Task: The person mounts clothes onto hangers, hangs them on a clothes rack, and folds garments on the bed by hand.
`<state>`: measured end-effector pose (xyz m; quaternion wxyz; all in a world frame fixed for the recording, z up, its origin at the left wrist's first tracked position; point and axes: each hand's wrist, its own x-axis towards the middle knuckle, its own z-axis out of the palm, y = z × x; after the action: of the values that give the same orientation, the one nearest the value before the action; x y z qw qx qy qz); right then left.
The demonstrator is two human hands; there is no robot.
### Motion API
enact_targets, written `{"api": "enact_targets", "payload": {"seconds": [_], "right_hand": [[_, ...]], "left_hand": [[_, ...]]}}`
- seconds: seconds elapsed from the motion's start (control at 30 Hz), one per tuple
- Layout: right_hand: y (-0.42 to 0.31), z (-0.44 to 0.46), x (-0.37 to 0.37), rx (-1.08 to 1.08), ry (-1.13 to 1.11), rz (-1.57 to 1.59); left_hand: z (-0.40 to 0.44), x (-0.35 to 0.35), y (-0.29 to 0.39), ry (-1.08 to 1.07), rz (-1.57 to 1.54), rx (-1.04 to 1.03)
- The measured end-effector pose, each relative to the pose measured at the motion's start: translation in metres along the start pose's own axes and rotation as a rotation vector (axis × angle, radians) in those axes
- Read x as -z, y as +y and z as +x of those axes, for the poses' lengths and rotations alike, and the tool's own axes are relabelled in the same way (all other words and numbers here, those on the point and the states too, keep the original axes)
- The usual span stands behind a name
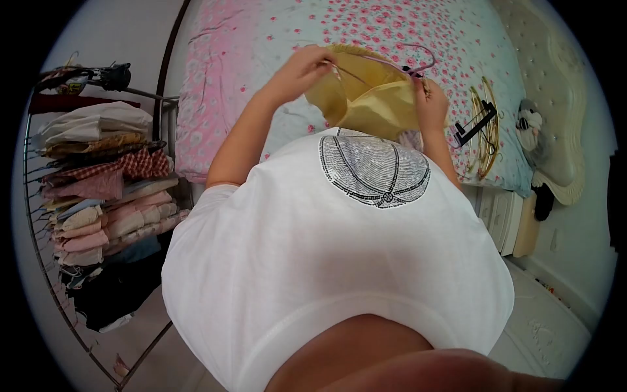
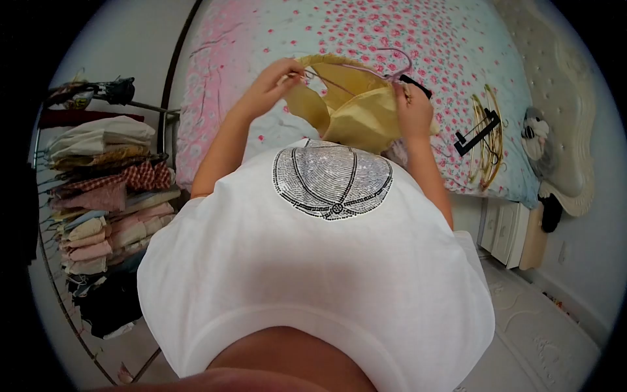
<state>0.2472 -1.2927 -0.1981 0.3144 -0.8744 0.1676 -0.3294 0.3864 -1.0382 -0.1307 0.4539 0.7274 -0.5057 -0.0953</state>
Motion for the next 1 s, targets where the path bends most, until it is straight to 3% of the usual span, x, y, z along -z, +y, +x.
{"api": "enact_targets", "payload": {"seconds": [0.1, 0.13, 0.23, 0.33, 0.47, 0.57, 0.7, 0.8, 1.0], "right_hand": [[-0.013, 0.000, -0.017, -0.069, -0.097, 0.185], [-0.012, 0.000, -0.027, 0.035, -0.039, 0.240], [-0.013, 0.000, -0.030, -0.078, -0.149, 0.389], [-0.018, 0.002, -0.023, -0.153, -0.089, 0.505], [-0.026, 0.005, -0.007, -0.133, -0.139, 0.519], [-0.029, 0.001, -0.011, -0.101, -0.172, 0.549], [-0.040, 0.001, -0.013, -0.149, -0.276, 0.543], [-0.038, 0.003, -0.011, -0.175, -0.321, 0.560], [-0.030, -0.001, -0.013, -0.174, -0.305, 0.525]], "left_hand": [[0.011, -0.033, -0.002, -0.109, -0.011, -0.059], [0.015, -0.041, -0.001, -0.141, -0.035, -0.082], [0.024, -0.053, 0.004, 0.049, 0.027, -0.329], [0.021, -0.037, 0.001, 0.363, 0.154, -0.274], [0.013, -0.024, -0.012, 0.191, 0.287, -0.327], [0.012, -0.037, 0.011, 0.194, 0.504, -0.434], [0.016, -0.047, 0.014, 0.140, 0.741, -0.370], [0.018, -0.047, -0.002, 0.162, 0.920, -0.445], [0.012, -0.036, -0.015, -0.027, 1.059, -0.149]]}}
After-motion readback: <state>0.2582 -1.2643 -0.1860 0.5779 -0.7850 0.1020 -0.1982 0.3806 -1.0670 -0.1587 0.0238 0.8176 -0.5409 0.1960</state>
